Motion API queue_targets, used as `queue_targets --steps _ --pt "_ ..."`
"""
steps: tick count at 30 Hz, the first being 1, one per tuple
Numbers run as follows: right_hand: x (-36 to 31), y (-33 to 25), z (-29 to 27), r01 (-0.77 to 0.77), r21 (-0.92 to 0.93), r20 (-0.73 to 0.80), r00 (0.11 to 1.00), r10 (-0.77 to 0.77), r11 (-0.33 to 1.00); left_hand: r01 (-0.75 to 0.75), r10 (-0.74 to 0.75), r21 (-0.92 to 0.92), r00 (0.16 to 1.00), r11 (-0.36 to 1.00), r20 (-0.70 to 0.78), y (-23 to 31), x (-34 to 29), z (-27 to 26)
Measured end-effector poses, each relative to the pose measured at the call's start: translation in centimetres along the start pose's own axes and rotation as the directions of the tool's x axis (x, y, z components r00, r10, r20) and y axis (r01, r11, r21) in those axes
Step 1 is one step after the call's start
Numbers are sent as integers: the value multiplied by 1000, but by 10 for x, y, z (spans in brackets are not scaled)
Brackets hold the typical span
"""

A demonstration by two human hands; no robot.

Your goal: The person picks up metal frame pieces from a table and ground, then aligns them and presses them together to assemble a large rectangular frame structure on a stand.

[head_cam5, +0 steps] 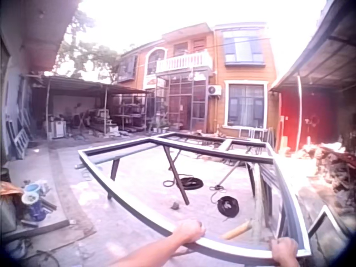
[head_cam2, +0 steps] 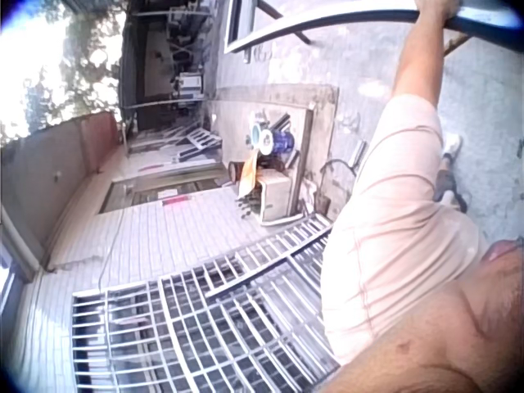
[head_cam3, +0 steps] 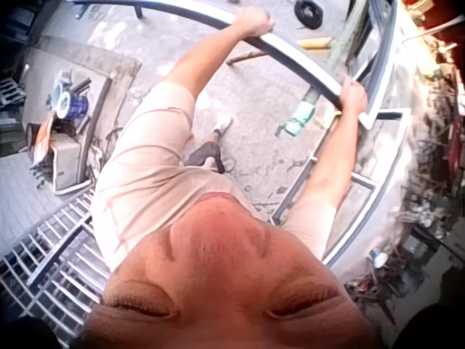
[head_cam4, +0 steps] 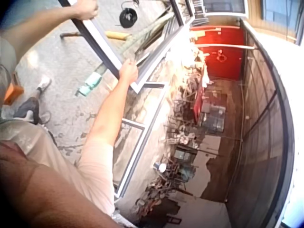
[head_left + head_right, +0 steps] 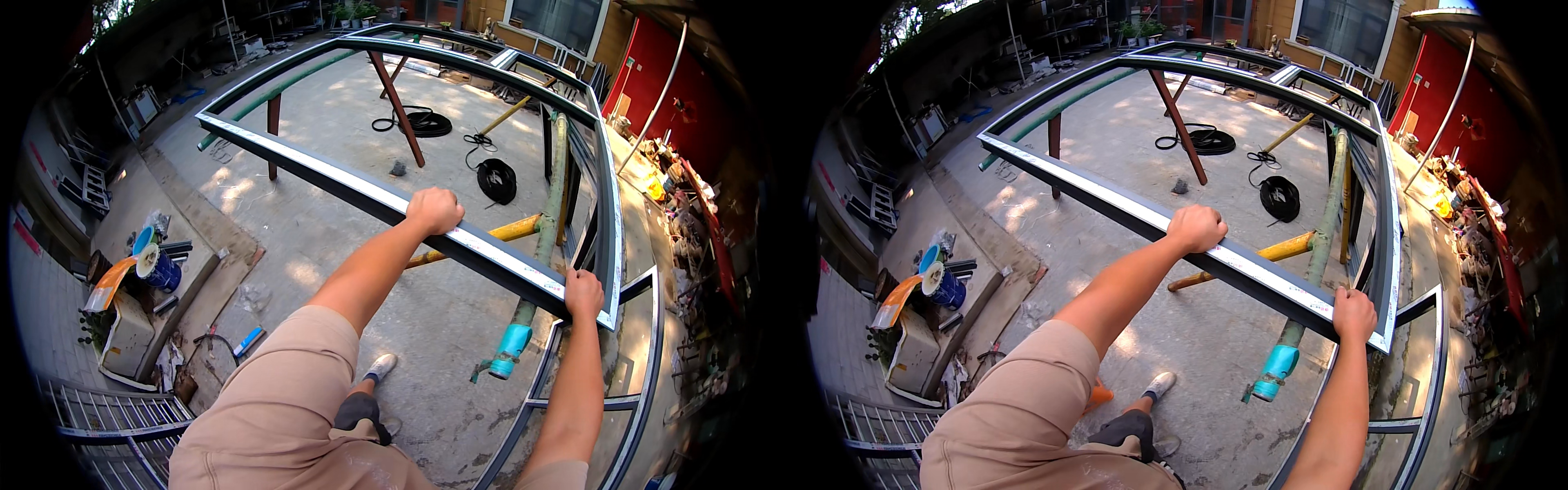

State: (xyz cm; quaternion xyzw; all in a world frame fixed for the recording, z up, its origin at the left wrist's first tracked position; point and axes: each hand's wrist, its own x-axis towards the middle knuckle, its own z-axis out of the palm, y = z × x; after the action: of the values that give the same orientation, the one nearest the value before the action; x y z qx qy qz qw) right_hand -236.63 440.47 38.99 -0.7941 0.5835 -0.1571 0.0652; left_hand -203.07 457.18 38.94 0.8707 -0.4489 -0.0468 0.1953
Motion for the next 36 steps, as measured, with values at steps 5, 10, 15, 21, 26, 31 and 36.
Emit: queue_targets --steps 5,10,15,21,26,31,36 --pt "0 1 -1 1 -5 4 1000 -1 1000 8 -8 9 1000 1000 10 2 1 1" --pt "2 0 0 0 -16 4 1000 0 1000 8 -8 -8 1000 1000 -6 0 0 -1" --pt "1 0 1 1 -9 11 1000 -1 1000 14 -14 -7 1000 1000 -10 0 0 0" --pt "1 1 -1 -19 -16 18 1000 19 1000 11 -11 -19 1000 1000 -5 -1 2 3" --pt "1 -4 -5 -46 -32 56 997 48 998 -9 10 17 1000 1000 -15 -4 5 6" --pt "1 -2 -5 -53 -13 52 997 54 998 -8 8 35 1000 999 -6 0 4 3" --pt "1 2 -4 -38 -20 49 998 39 999 -7 7 37 1000 999 -8 1 5 5"
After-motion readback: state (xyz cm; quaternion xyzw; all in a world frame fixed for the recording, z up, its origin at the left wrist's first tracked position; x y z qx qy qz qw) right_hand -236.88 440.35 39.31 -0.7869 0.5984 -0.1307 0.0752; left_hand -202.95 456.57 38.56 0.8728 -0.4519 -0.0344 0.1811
